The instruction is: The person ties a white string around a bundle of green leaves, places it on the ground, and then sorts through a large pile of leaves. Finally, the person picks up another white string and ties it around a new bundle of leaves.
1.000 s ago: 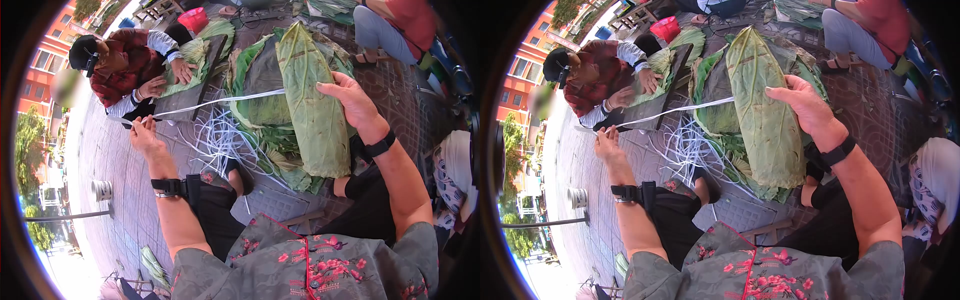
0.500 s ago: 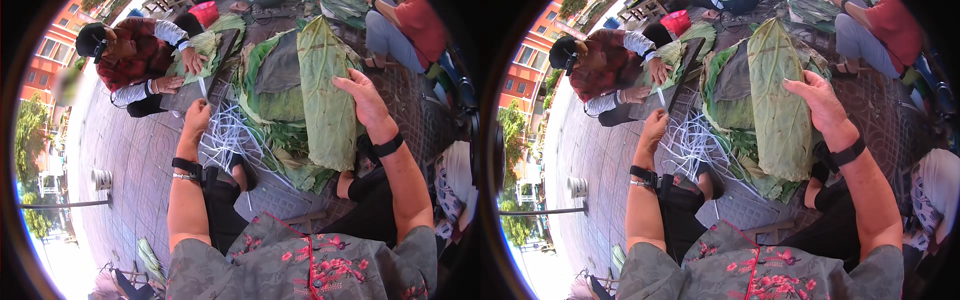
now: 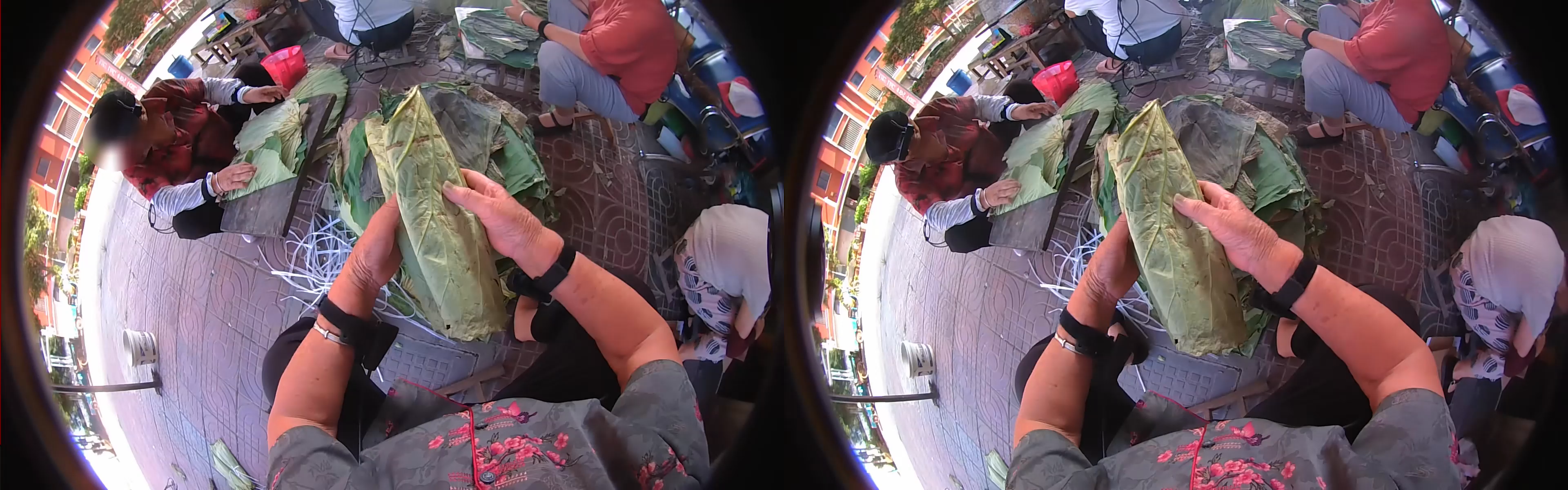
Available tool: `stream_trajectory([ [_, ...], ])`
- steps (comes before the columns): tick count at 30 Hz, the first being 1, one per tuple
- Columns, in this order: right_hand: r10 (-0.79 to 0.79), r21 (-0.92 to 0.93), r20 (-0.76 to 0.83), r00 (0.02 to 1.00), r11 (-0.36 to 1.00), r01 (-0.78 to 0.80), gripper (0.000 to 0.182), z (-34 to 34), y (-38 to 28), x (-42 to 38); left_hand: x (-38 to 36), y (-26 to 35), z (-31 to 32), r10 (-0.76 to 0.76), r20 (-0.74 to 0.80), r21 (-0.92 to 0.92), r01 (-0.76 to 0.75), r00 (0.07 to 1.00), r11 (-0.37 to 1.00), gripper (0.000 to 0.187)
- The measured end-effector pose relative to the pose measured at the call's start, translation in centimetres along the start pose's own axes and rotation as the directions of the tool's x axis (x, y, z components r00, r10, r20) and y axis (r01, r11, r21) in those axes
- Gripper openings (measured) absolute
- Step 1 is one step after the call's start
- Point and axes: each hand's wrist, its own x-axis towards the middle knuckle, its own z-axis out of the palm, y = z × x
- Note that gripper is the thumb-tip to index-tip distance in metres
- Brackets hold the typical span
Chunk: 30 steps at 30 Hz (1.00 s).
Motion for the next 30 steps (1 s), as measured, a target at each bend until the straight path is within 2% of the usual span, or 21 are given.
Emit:
stream_trajectory([
  [2, -0.098, -0.231, -0.094, 0.991, 0.970, 0.074, 0.072, 0.1, 0.7, 0.2, 0.7, -1.0, -0.6, -0.008, 0.003, -0.001, 0.008, 1.000, 1.000, 0.050],
  [3, -0.154, -0.346, -0.131, 0.979, 0.933, 0.100, 0.080, 0.6, 0.6, 0.2, 0.6, -1.2, -0.4, 0.029, -0.042, 0.037, -0.027, 0.999, 0.999, 0.048],
  [4, -0.130, -0.446, -0.175, 0.976, 0.894, 0.039, 0.100, 0.9, 0.0, -0.2, 0.6, -1.4, -0.2, 0.067, -0.086, 0.077, -0.061, 0.994, 0.995, 0.045],
  [7, -0.058, -0.535, 0.048, 0.997, 0.842, 0.075, 0.104, 1.9, -1.8, -0.9, 0.8, -1.7, 0.2, 0.147, -0.124, 0.164, -0.126, 0.981, 0.978, 0.039],
  [8, -0.090, -0.559, 0.048, 0.995, 0.823, 0.102, 0.094, 1.5, -1.2, -0.7, 0.8, -1.9, 0.3, 0.166, -0.122, 0.186, -0.142, 0.979, 0.972, 0.038],
  [11, -0.140, -0.444, -0.043, 0.989, 0.890, 0.106, 0.081, 0.4, -0.8, -0.6, 0.9, -1.7, 0.4, 0.199, -0.110, 0.178, -0.178, 0.974, 0.968, 0.035],
  [12, -0.173, -0.364, -0.071, 0.982, 0.922, 0.136, 0.069, -0.3, -0.7, -0.3, 1.0, -1.4, 0.0, 0.191, -0.106, 0.176, -0.170, 0.976, 0.970, 0.035],
  [13, -0.156, -0.310, -0.132, 0.979, 0.945, 0.109, 0.057, -1.3, -0.8, 0.1, 1.1, -1.1, -0.4, 0.182, -0.102, 0.173, -0.163, 0.978, 0.971, 0.035],
  [15, -0.057, -0.171, -0.207, 0.977, 0.985, 0.022, 0.045, -3.2, -2.0, 0.2, 1.7, -0.9, -1.4, 0.141, -0.127, 0.099, -0.129, 0.982, 0.987, 0.034],
  [18, 0.030, 0.023, -0.188, 0.982, 0.999, -0.027, 0.038, -5.9, -2.3, 0.8, 2.5, -0.8, -2.9, 0.038, -0.185, 0.018, -0.036, 0.982, 0.999, 0.033],
  [21, 0.059, 0.042, -0.167, 0.984, 0.998, -0.053, 0.039, -6.2, -2.3, 0.9, 3.5, -1.7, -4.3, 0.023, -0.231, 0.091, -0.002, 0.973, 0.996, 0.036],
  [24, -0.016, -0.015, -0.118, 0.993, 1.000, 0.015, 0.038, -5.1, -2.9, 0.2, 3.7, -3.5, -4.5, 0.316, -0.373, 0.320, -0.199, 0.872, 0.926, 0.045],
  [27, -0.065, 0.044, 0.011, 0.998, 0.997, 0.065, 0.038, -3.4, -4.8, -0.4, 3.1, -3.3, -3.9, 0.412, -0.373, 0.415, -0.247, 0.832, 0.876, 0.055],
  [28, -0.074, 0.035, 0.016, 0.997, 0.997, 0.073, 0.038, -3.1, -5.3, -0.5, 2.6, -2.4, -3.1, 0.344, -0.376, 0.420, -0.172, 0.860, 0.891, 0.054],
  [30, -0.093, 0.017, 0.022, 0.995, 0.996, 0.092, 0.037, -3.1, -6.2, -0.5, 3.0, -2.4, -3.6, 0.401, -0.366, 0.394, -0.250, 0.840, 0.884, 0.052],
])
